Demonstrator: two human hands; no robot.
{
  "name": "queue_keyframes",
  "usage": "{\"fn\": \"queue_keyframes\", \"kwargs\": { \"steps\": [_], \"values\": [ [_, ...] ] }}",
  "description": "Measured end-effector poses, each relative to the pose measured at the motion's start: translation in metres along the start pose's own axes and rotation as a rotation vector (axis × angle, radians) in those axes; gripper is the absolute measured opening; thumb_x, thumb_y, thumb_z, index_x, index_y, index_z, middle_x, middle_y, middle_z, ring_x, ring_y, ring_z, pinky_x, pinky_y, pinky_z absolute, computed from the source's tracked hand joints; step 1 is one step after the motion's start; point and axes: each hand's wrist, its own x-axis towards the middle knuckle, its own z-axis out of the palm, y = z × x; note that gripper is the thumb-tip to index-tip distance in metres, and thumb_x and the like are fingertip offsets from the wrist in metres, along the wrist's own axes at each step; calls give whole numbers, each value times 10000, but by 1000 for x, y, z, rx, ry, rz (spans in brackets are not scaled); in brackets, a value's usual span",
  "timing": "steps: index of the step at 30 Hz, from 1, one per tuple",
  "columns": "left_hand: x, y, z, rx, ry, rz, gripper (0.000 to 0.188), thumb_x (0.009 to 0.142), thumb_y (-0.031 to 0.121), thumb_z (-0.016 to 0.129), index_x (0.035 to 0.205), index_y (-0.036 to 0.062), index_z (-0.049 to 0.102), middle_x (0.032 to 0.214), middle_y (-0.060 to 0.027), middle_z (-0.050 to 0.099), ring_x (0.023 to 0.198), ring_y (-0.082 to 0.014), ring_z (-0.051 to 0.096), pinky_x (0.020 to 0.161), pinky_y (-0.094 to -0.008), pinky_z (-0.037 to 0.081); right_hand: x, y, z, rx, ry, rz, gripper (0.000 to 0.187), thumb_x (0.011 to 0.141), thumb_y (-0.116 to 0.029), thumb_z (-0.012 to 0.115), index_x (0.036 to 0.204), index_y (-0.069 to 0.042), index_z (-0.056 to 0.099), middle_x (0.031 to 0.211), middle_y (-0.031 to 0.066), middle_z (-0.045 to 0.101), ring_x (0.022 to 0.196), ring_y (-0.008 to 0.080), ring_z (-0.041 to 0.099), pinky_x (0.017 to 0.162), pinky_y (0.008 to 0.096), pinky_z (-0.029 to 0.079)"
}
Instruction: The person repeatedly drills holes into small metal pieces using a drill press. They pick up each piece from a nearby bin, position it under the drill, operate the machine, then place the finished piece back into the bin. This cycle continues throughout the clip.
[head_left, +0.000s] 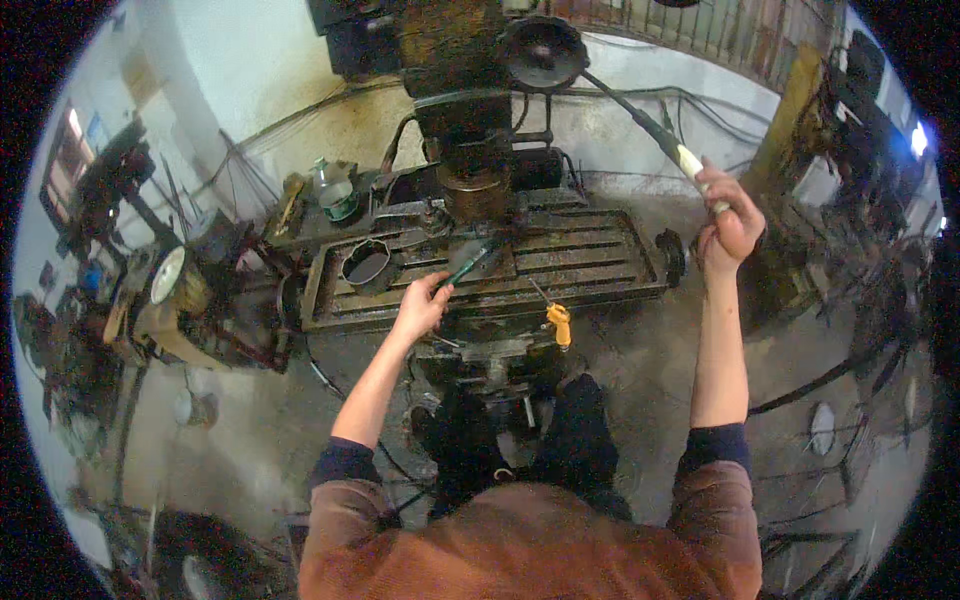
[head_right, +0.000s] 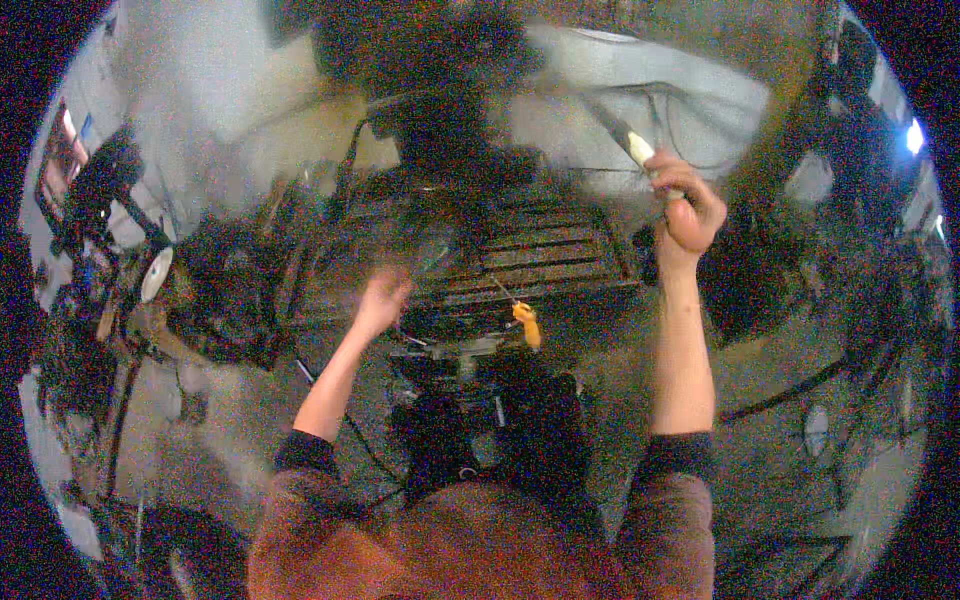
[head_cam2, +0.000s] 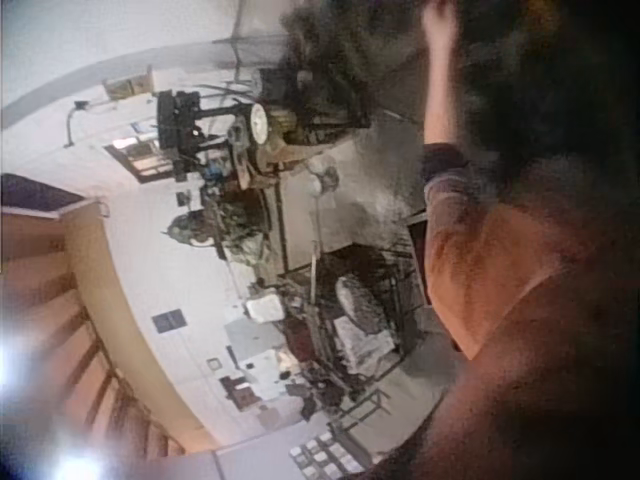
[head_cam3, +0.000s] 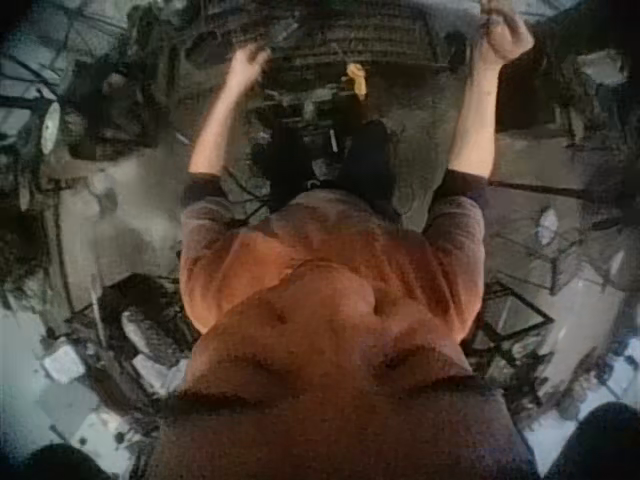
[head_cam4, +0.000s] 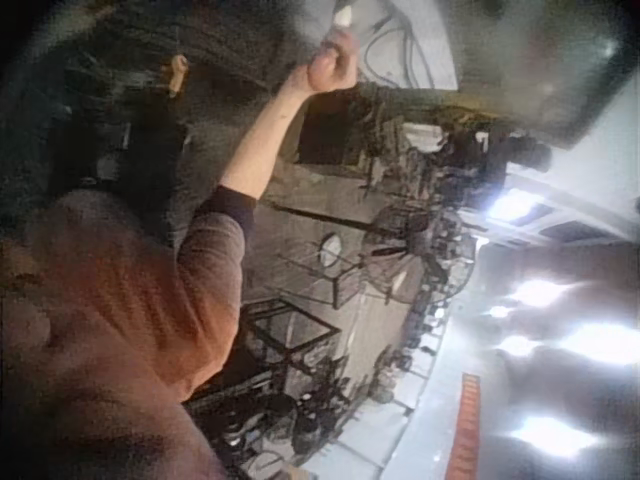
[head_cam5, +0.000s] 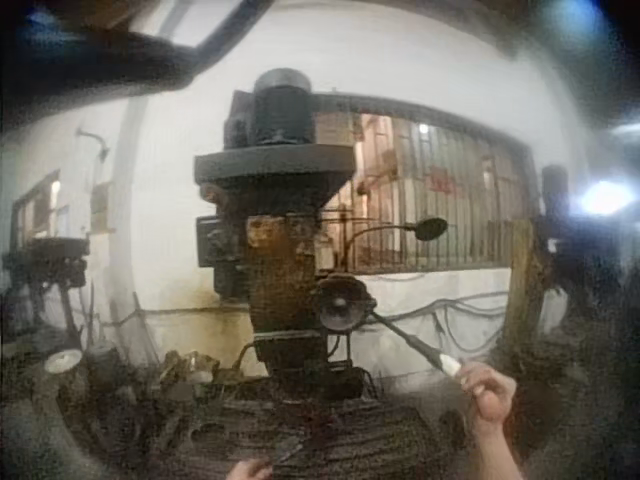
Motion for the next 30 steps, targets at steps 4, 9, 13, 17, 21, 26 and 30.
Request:
{"fn": "queue_keyframes", "kwargs": {
  "steps": [4,9,13,17,21,26,30],
  "values": [
    [12,-5,5,100,27,111,335,812,166,522,1097,-11,508,637,-92,573,515,-127,535,476,-280,427,17,-3,3,30,13,-58,400,722,-337,562,679,60,532,715,140,538,786,256,521,938,542,267],
    [16,-13,7,321,158,299,333,782,182,540,1050,-14,537,797,-176,609,667,-242,595,629,-331,455,35,-3,13,54,76,-48,270,673,-204,536,662,65,526,643,93,480,716,230,496,924,535,291],
    [21,-18,8,283,160,300,329,774,188,543,1037,-10,545,896,-206,595,842,-308,585,713,-350,450,47,-8,15,12,77,-78,218,651,-154,510,659,63,526,673,107,510,717,225,500,904,523,319],
    [26,-25,11,276,157,285,334,774,196,546,1037,-11,545,913,-214,589,825,-313,589,705,-351,450,58,2,4,-67,1,-143,178,721,-112,470,696,40,559,721,88,570,757,184,544,867,428,407],
    [28,-23,11,350,182,333,330,778,195,547,1038,-8,548,823,-206,598,667,-298,584,618,-356,446,74,8,-4,-82,-39,-200,245,723,-191,508,708,46,571,717,96,570,752,205,549,855,434,397],
    [34,-35,12,318,195,342,324,781,197,547,1035,-4,554,698,-177,591,537,-252,551,532,-350,425,107,22,-18,-261,-2,-177,257,722,-168,496,713,84,547,709,124,552,723,221,540,874,475,374],
    [38,-35,14,341,198,315,322,778,185,548,1035,-8,554,665,-177,584,529,-242,553,523,-345,422,153,16,-20,-305,-271,-508,215,786,-126,491,832,75,554,799,133,569,783,207,547,825,372,418]
  ]
}}
